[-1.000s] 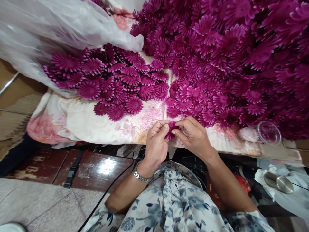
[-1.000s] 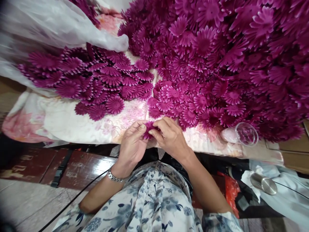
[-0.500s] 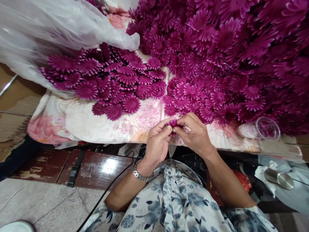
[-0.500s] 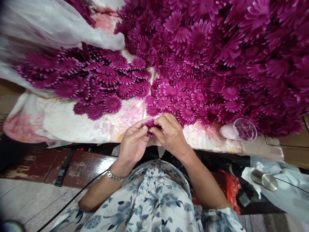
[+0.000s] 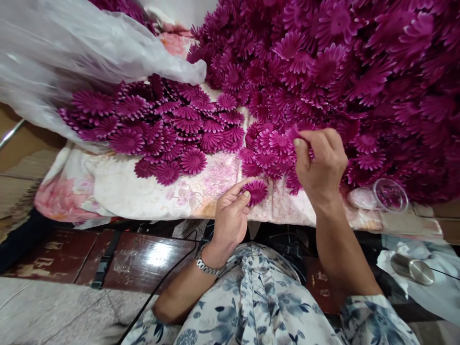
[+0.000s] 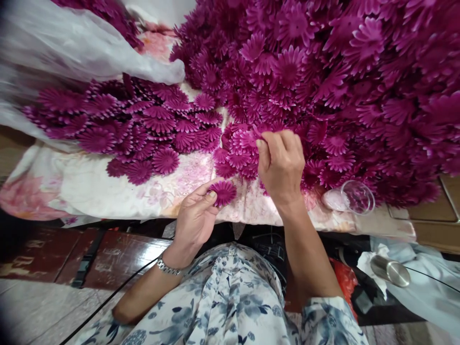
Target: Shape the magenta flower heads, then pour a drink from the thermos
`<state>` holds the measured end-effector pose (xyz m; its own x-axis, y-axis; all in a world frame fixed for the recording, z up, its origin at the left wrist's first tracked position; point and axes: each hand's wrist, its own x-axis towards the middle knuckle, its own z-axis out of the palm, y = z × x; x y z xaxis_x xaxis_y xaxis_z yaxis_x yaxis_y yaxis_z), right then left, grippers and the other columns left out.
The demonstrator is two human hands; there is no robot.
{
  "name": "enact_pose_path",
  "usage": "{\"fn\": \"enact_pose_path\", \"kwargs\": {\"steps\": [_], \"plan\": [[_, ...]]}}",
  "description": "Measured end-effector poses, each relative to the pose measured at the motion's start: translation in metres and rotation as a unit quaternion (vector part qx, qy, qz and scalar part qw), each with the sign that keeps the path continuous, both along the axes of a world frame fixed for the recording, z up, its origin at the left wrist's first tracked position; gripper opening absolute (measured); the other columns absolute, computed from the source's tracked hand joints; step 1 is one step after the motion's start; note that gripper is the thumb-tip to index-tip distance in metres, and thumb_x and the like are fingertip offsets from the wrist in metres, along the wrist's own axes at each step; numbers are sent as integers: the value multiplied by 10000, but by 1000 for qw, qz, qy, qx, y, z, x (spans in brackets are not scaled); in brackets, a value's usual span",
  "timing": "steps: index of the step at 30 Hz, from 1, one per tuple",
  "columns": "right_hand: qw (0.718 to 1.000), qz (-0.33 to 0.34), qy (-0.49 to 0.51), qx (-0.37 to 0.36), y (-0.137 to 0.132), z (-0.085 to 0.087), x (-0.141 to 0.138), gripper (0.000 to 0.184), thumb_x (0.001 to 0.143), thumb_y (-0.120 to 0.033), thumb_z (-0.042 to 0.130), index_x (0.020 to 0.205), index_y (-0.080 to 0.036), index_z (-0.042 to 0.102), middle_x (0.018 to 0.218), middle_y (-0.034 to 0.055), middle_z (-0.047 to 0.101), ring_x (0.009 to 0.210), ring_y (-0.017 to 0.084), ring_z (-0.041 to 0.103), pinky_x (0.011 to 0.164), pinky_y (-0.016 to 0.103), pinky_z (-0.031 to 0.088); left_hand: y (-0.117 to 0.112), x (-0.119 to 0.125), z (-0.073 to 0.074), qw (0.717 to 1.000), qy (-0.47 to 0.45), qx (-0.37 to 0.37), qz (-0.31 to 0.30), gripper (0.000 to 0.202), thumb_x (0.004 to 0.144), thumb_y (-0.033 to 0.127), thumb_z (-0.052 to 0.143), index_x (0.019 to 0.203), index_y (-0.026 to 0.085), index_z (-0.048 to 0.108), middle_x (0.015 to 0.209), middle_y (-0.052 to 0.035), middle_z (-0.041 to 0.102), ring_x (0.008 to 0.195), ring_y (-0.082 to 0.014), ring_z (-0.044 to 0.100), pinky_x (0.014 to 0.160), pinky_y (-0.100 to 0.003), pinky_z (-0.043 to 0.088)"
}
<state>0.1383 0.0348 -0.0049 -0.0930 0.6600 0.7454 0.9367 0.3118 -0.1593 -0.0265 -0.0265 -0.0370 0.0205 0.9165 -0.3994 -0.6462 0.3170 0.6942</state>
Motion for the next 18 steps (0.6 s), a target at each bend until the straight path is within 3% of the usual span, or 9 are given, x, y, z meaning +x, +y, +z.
{"fn": "enact_pose_path", "kwargs": {"steps": [2, 4, 7, 11, 13, 18], "plan": [[999, -30, -27, -30, 8, 2, 5, 248, 884, -340, 522, 1052, -176, 603, 973, 105, 623, 921, 227, 550, 807, 392, 430, 0, -1, -1, 1000, -5, 2, -4, 308, 629, 196, 742, 936, 181, 729, 784, -19, 708, 697, -96, 609, 716, -213, 482], [998, -17, -35, -45, 5, 1, 3, 311, 879, -347, 531, 1133, -174, 577, 1054, 122, 613, 977, 245, 539, 837, 413, 418, 1, -2, -2, 1000, -3, 6, -1, 294, 652, 206, 732, 945, 182, 725, 824, -27, 713, 725, -104, 614, 721, -218, 482], [996, 74, -1, -49, -17, -5, -10, 183, 885, -279, 531, 1000, -167, 618, 900, 86, 642, 854, 197, 559, 785, 354, 443, 3, -2, -2, 1000, -7, 9, 9, 265, 658, 208, 730, 922, 181, 726, 840, -27, 710, 726, -104, 607, 697, -207, 478], [961, 215, 33, -168, -40, -18, -29, 128, 870, -298, 566, 841, -174, 587, 765, 44, 615, 744, 162, 537, 700, 293, 460, 3, 0, 0, 1000, -24, 8, 5, 243, 672, 192, 713, 912, 165, 733, 832, -31, 705, 696, -85, 581, 679, -181, 458], [956, 228, 36, -184, -44, -25, -34, 129, 877, -278, 554, 791, -182, 551, 723, 31, 591, 700, 156, 516, 671, 287, 450, 2, 1, 1, 1000, -26, 0, -10, 263, 681, 191, 699, 939, 160, 733, 862, -43, 709, 717, -94, 584, 683, -188, 453], [963, 225, 16, -146, -45, -31, -39, 164, 885, -134, 485, 733, -184, 521, 657, 23, 562, 649, 148, 502, 655, 284, 439, -2, 1, -3, 1000, -20, 18, -4, 324, 642, 170, 730, 966, 169, 734, 840, -34, 713, 776, -98, 589, 760, -182, 448]]}}
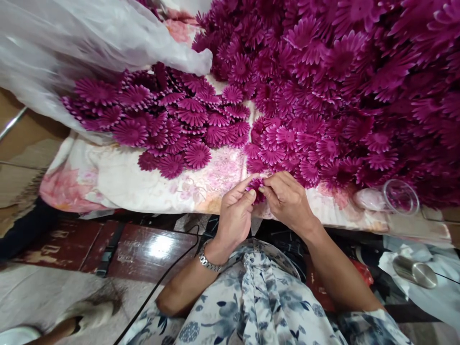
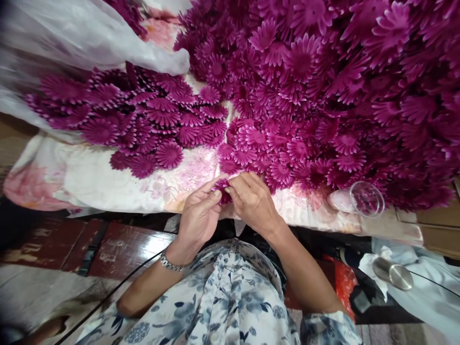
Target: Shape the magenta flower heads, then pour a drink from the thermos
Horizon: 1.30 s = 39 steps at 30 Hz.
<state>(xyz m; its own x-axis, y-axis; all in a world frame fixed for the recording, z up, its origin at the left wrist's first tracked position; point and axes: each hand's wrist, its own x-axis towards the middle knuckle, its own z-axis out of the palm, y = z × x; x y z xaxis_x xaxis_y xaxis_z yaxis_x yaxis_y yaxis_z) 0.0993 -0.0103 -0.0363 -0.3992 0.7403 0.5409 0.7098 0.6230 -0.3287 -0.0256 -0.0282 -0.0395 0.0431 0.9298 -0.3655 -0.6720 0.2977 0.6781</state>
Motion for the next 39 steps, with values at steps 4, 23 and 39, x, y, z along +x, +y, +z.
{"fn": "enact_pose_path", "kwargs": {"steps": [4, 23, 39], "plan": [[996, -63, 11, 58, 15, 12, 9, 158, 881, -144, 495, 735, -187, 538, 646, 18, 560, 641, 139, 510, 615, 263, 439, 1, -2, -3, 1000, 6, -2, 17, 330, 639, 186, 741, 968, 175, 732, 781, -20, 704, 736, -95, 602, 727, -184, 464], [998, 33, 6, -48, 8, 2, -3, 158, 906, -183, 464, 775, -171, 553, 717, 45, 592, 691, 157, 518, 685, 288, 444, 0, -3, -2, 999, 5, -20, 29, 251, 642, 200, 732, 890, 168, 746, 887, -51, 730, 888, -149, 629, 819, -226, 467], [966, -236, -46, 97, 45, 30, 35, 223, 878, -283, 523, 1037, -143, 591, 952, 113, 592, 925, 230, 524, 820, 397, 415, 5, -10, 3, 999, -15, -26, 41, 266, 643, 222, 735, 903, 170, 720, 785, -38, 710, 746, -142, 646, 748, -275, 516]]}}
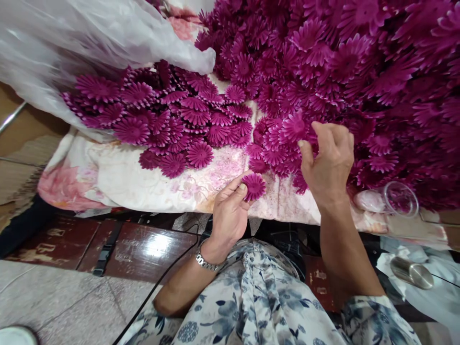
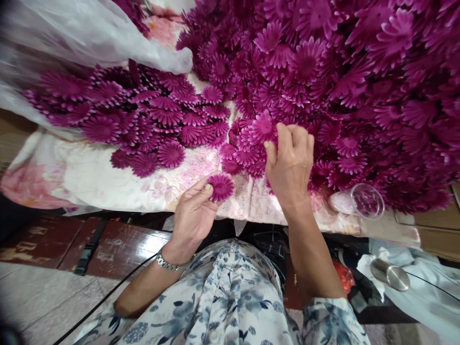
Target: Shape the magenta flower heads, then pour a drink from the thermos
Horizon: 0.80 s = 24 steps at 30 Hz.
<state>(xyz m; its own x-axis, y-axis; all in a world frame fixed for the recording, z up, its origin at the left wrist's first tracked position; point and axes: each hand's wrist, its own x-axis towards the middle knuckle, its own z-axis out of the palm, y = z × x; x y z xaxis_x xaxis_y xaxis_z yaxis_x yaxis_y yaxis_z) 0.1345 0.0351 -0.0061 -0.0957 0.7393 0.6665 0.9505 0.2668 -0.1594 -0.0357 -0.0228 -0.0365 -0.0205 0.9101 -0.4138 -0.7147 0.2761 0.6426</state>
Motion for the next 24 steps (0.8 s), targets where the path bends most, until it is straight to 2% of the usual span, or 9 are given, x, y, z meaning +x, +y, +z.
{"fn": "enact_pose_path", "kwargs": {"steps": [2, 5, 7, 13, 15, 18, 21, 24], "plan": [[994, 93, 26, -51, -11, -4, -11, 187, 864, -306, 555, 978, -165, 599, 894, 81, 601, 871, 202, 536, 779, 352, 436, 0, 1, 0, 1000, 3, 8, -1, 239, 659, 216, 727, 893, 169, 719, 801, -37, 704, 747, -130, 636, 749, -259, 505], [953, 250, 70, -155, -29, -15, -32, 106, 855, -263, 576, 800, -173, 568, 718, 19, 574, 711, 146, 526, 684, 277, 443, 0, 3, -1, 1000, -2, 17, -11, 228, 682, 197, 705, 907, 162, 722, 851, -48, 706, 746, -111, 616, 726, -224, 485], [942, 271, 80, -183, -35, -23, -41, 136, 861, -226, 562, 739, -172, 535, 683, 13, 557, 670, 138, 511, 653, 266, 434, -1, 4, -2, 1000, -1, 16, -21, 244, 700, 198, 687, 938, 162, 724, 878, -61, 712, 760, -113, 611, 717, -218, 480], [953, 250, 75, -153, -41, -33, -44, 152, 891, -150, 459, 769, -166, 547, 731, 58, 605, 717, 163, 539, 698, 289, 450, -4, 5, -5, 999, 13, 20, -24, 287, 650, 202, 728, 935, 174, 733, 916, -56, 723, 883, -149, 630, 843, -252, 468], [953, 251, 87, -148, -42, -31, -43, 134, 888, -133, 452, 810, -159, 558, 756, 65, 618, 736, 163, 554, 703, 286, 459, -3, 4, -5, 1000, 16, 20, -17, 271, 648, 197, 727, 918, 171, 737, 916, -57, 725, 883, -150, 638, 852, -255, 469], [958, 229, 111, -129, -37, -21, -36, 145, 885, -138, 456, 789, -176, 558, 682, 24, 577, 653, 137, 533, 627, 258, 446, -2, 1, -6, 1000, 16, 15, -3, 254, 656, 180, 717, 909, 174, 739, 888, -51, 732, 806, -127, 648, 802, -234, 492], [990, 100, 91, -51, -18, -8, -18, 171, 896, -200, 458, 766, -187, 568, 667, 20, 537, 651, 147, 509, 629, 283, 421, -2, -2, -5, 1000, 8, 18, 6, 268, 656, 177, 723, 924, 178, 735, 858, -51, 738, 773, -129, 652, 778, -242, 512], [999, -25, 36, 0, 4, -2, 4, 178, 904, -250, 440, 927, -168, 596, 808, 76, 549, 815, 211, 512, 766, 373, 407, -2, -2, -4, 1000, 5, 13, 1, 275, 655, 193, 734, 929, 173, 732, 813, -53, 735, 747, -137, 655, 755, -258, 525]]}}
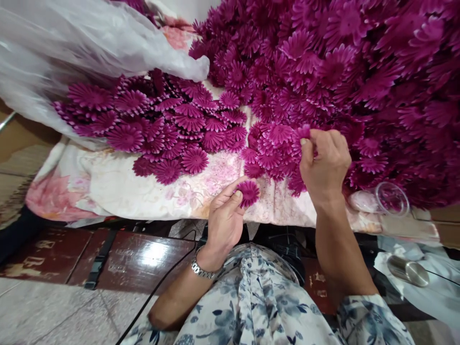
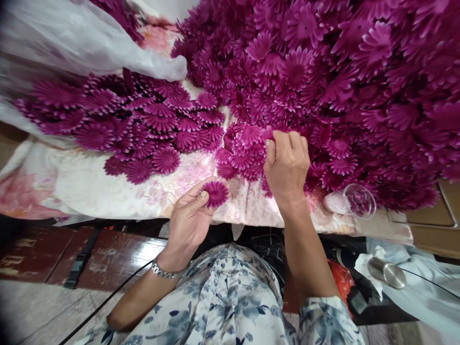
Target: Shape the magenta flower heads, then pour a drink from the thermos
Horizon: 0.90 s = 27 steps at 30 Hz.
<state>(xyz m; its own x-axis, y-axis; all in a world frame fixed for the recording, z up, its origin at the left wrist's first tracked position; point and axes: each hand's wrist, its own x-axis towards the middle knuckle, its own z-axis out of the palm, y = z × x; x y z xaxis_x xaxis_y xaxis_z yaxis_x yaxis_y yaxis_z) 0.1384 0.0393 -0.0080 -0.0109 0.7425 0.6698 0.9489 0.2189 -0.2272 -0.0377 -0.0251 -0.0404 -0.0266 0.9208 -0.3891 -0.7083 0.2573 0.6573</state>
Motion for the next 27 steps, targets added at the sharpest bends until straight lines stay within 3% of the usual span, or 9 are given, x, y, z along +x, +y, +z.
{"fn": "enact_pose_path", "kwargs": {"steps": [3, 8, 11, 14, 19, 23, 25, 27], "plan": [[998, -25, -55, -15, 13, -4, 11, 226, 896, -273, 454, 1044, -160, 581, 875, 99, 539, 871, 239, 474, 802, 403, 384, 0, 1, 0, 1000, 7, -11, -2, 269, 645, 195, 741, 913, 170, 735, 791, -50, 731, 717, -135, 655, 732, -258, 530], [989, -22, -124, -80, 18, -16, 3, 180, 880, -204, 456, 842, -170, 628, 791, 86, 541, 781, 223, 434, 715, 365, 362, 2, 0, -1, 1000, 19, -13, -3, 284, 634, 192, 752, 917, 167, 737, 767, -35, 720, 719, -115, 653, 738, -219, 522], [982, -31, -137, -125, 20, -13, 1, 200, 876, -170, 447, 882, -161, 647, 802, 94, 552, 790, 225, 438, 708, 367, 357, 3, -1, -1, 999, 27, -21, -6, 307, 615, 179, 761, 920, 157, 735, 685, -13, 695, 701, -105, 650, 739, -197, 520], [989, -22, -97, -112, 13, -3, 7, 265, 916, -206, 396, 992, -165, 647, 817, 85, 563, 804, 211, 455, 742, 358, 376, 4, -2, -1, 999, 43, -24, -13, 314, 616, 156, 756, 928, 153, 726, 727, -15, 704, 712, -100, 650, 762, -193, 519], [997, 4, -50, -54, -34, 13, 36, 245, 925, -231, 421, 1009, -177, 645, 818, 62, 613, 802, 178, 519, 782, 332, 409, 7, -1, -1, 997, 79, -10, -24, 267, 652, 156, 727, 918, 171, 712, 854, -29, 719, 780, -117, 657, 796, -205, 519], [990, -105, -91, -8, -91, 21, 79, 182, 864, -316, 566, 978, -193, 636, 851, 55, 662, 814, 189, 553, 777, 337, 392, 8, 0, 1, 994, 103, -11, -30, 140, 647, 147, 715, 785, 162, 694, 903, -47, 725, 855, -141, 660, 818, -216, 518], [977, -162, -137, -33, -112, 21, 101, 257, 832, -383, 605, 1002, -191, 621, 907, 64, 677, 837, 206, 553, 759, 339, 367, 8, 1, 2, 994, 102, -19, -37, 111, 637, 149, 711, 741, 158, 674, 903, -58, 727, 858, -154, 663, 809, -232, 524], [963, -170, -186, -93, -123, 16, 118, 295, 817, -417, 616, 990, -178, 618, 880, 69, 685, 811, 211, 560, 749, 342, 343, 9, 3, 4, 994, 99, -33, -35, 118, 613, 150, 721, 709, 155, 652, 830, -45, 723, 800, -147, 665, 773, -231, 534]]}}
